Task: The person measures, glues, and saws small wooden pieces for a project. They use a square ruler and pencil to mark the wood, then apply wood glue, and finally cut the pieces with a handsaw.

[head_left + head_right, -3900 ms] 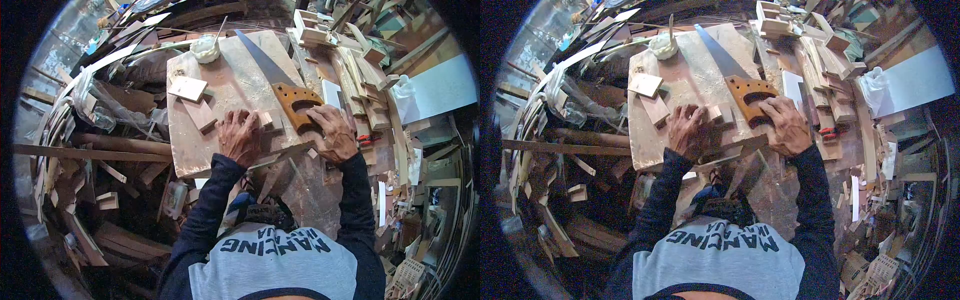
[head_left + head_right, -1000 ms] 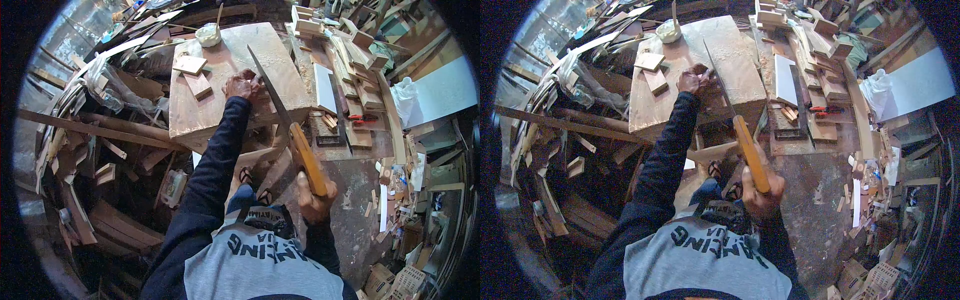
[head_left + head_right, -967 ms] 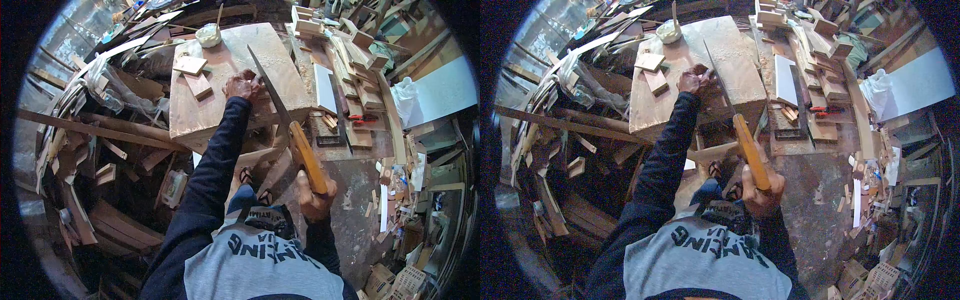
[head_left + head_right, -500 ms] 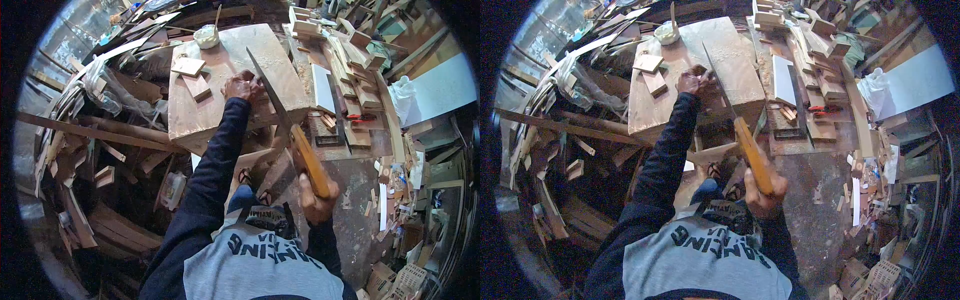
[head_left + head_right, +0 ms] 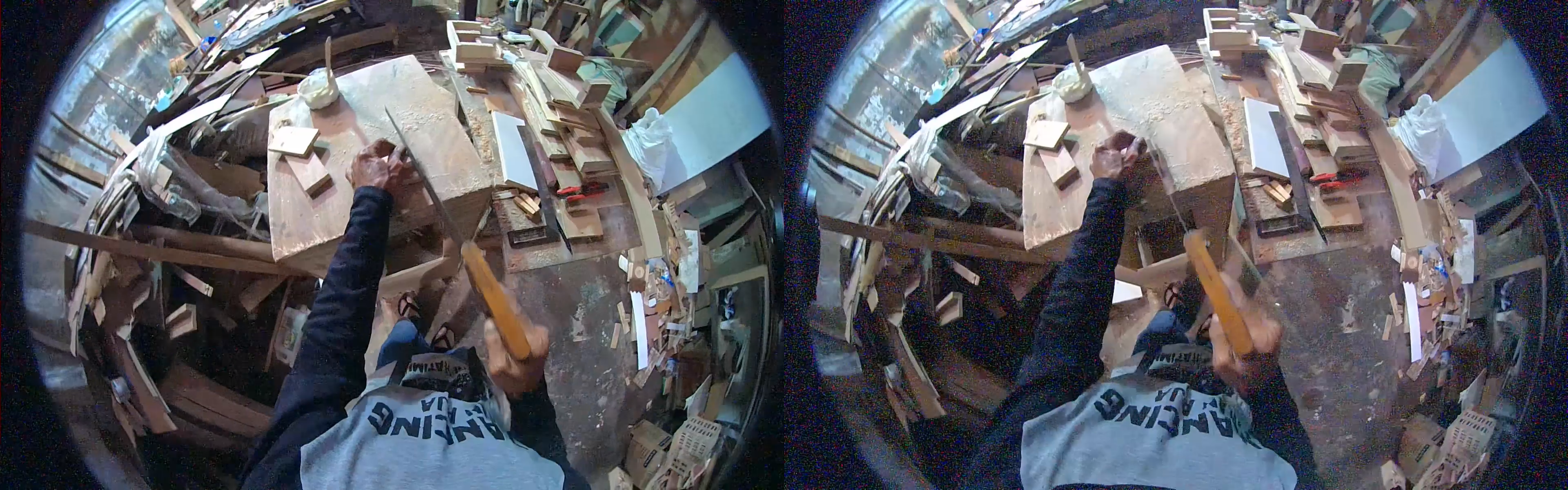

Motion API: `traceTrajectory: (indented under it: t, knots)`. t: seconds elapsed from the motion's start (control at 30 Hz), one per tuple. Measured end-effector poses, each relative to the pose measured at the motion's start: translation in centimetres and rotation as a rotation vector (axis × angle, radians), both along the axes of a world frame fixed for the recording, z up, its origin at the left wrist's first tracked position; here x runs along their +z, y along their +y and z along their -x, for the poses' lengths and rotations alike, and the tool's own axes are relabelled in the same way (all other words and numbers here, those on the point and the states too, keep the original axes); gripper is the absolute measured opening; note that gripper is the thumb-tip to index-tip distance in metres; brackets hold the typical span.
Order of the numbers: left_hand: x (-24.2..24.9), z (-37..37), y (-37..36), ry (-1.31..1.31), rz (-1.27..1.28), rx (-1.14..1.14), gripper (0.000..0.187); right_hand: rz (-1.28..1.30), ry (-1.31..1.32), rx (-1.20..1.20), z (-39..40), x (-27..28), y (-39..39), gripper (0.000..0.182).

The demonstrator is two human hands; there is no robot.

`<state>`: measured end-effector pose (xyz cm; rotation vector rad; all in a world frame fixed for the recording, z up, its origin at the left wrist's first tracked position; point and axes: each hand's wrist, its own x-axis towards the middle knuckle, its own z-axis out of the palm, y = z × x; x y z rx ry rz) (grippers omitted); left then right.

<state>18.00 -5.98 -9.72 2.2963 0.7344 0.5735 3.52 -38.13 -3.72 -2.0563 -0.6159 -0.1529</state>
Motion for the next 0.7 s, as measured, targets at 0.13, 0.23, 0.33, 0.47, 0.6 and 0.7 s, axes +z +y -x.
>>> traceTrajectory:
  t: [0.13, 0.23, 0.33, 0.47, 0.6, 0.7]
  knots:
    - [-0.6, 0.0, 0.2, -0.126, 0.195, -0.086, 0.022, -0.045, 0.027, 0.071, 1.1, 1.1, -1.4, 0.029]
    - [-2.3, -0.4, 2.0, -0.211, 0.231, -0.168, 0.02, -0.173, 0.116, 0.061, -0.4, 2.1, 0.8, 0.035]
    - [-2.1, -0.3, 1.8, -0.338, 0.149, -0.258, 0.019, -0.186, 0.204, 0.113, -1.4, 1.3, 1.4, 0.038]
    - [-2.9, -0.6, 2.4, -0.223, 0.135, -0.185, 0.02, -0.195, 0.035, 0.115, -0.2, 0.5, -0.7, 0.044]
    - [-3.2, -0.7, 2.6, -0.187, 0.062, -0.194, 0.014, -0.179, 0.075, 0.124, -0.3, 0.5, -1.1, 0.059]
    - [-3.2, -0.6, 2.8, -0.169, 0.038, -0.143, 0.019, -0.174, 0.074, 0.102, -2.2, 0.2, 1.4, 0.056]
